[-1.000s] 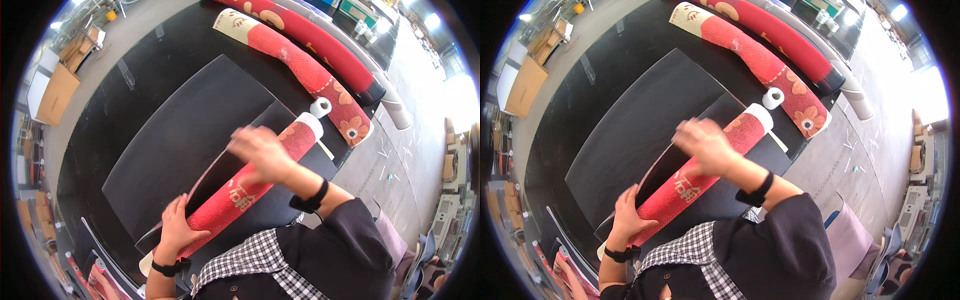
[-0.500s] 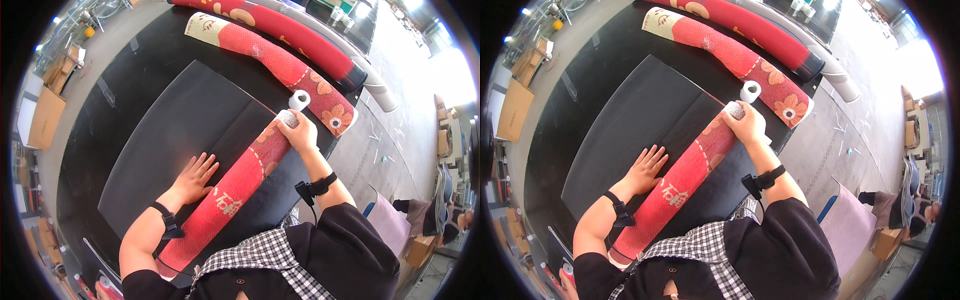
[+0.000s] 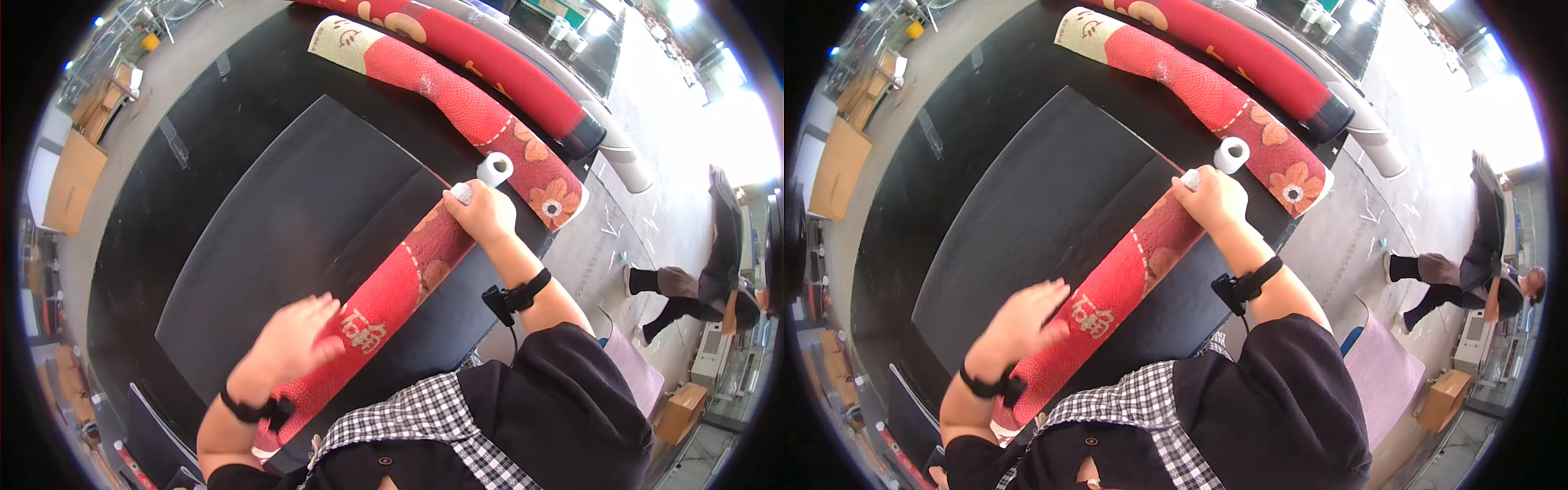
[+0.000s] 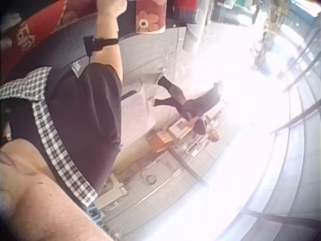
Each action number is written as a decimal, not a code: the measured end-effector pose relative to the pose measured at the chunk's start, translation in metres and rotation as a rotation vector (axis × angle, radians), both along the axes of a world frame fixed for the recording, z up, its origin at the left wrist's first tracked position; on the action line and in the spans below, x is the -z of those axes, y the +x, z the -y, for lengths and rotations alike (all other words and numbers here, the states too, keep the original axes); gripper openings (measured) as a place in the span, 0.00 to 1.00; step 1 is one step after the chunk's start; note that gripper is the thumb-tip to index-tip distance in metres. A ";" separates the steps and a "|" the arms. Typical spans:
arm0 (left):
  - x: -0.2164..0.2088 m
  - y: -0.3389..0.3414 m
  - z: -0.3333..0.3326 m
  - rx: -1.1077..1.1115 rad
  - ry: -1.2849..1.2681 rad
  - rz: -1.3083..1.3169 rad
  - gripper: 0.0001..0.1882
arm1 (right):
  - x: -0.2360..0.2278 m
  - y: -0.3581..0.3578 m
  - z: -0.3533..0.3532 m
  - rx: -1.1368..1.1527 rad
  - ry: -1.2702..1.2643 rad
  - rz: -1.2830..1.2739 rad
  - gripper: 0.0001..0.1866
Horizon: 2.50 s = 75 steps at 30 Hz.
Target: Rolling up printed floor mats and securing them with tape.
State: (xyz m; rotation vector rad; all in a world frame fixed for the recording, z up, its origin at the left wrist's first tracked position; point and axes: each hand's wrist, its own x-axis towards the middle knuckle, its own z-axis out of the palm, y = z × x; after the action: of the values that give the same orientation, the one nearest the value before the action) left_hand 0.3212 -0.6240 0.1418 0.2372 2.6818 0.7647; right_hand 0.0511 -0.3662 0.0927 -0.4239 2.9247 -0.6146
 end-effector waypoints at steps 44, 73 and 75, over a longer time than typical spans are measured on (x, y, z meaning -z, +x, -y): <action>0.069 0.130 -0.045 -1.213 0.977 -0.687 0.09 | -0.004 0.152 0.188 -1.518 -0.537 0.784 0.15; 0.062 0.130 -0.033 -1.215 0.881 -0.516 0.12 | 0.021 0.158 0.207 -1.281 -0.525 1.348 0.19; 0.059 0.127 -0.031 -1.248 0.836 -0.479 0.12 | 0.015 0.156 0.209 -1.334 -0.629 1.322 0.18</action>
State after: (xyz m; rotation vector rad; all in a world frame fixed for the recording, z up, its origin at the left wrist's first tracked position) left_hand 0.4486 -0.5932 0.0833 -1.3325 2.4736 2.3756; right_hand 0.2073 -0.5749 0.0774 -1.1908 0.8249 -0.9359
